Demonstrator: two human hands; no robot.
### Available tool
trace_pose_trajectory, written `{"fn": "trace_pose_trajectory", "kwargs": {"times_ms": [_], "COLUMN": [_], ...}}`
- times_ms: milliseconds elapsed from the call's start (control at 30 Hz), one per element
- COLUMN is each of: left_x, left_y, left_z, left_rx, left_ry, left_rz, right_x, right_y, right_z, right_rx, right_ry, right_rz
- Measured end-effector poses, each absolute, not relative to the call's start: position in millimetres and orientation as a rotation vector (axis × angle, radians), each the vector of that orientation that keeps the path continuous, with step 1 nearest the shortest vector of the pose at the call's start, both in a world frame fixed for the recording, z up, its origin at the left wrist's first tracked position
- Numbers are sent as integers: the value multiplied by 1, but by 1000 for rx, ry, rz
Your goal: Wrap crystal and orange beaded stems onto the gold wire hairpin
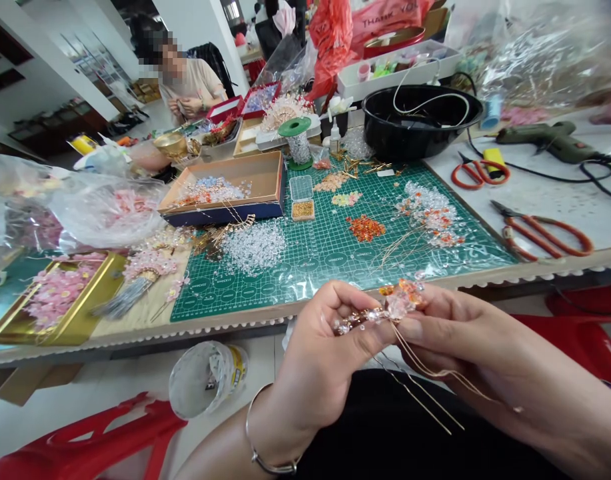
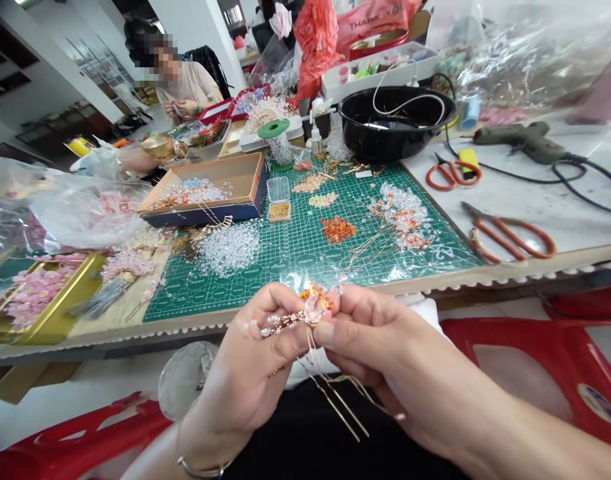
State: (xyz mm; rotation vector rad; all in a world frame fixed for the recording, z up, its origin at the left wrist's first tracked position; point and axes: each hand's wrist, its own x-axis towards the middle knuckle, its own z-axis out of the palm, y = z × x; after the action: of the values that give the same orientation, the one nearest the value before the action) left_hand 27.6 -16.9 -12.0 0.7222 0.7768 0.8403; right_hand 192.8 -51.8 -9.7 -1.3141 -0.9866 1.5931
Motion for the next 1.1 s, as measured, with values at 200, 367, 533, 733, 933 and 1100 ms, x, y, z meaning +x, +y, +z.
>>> {"fn": "trace_pose_trajectory", "kwargs": {"times_ms": [200, 367, 533, 733, 933, 1100], "left_x": [24, 24, 21, 17, 18, 15], "left_y": [-18, -20, -25, -29, -27, -21], "left_z": [-12, -15, -17, -14, -15, -20], "left_rx": [800, 938, 1177, 1476, 1642, 1984], "left_ry": [882, 903, 1019, 1103, 1073, 1015], "left_rz": [950, 999, 1049, 1156, 1228, 1343], "right_x": [193, 189, 189, 187, 184, 185], "right_y": [-48, -63, -75, -71, -71, -69], "right_z": [1, -5, -9, -8, -5, -7], "right_rx": [-1397, -1413, -1411, -1421, -1362, -1481], "right_ry": [-1437, -1661, -1821, -1997, -2019, -2030], "right_rz": [919, 524, 199, -4, -102, 28]}}
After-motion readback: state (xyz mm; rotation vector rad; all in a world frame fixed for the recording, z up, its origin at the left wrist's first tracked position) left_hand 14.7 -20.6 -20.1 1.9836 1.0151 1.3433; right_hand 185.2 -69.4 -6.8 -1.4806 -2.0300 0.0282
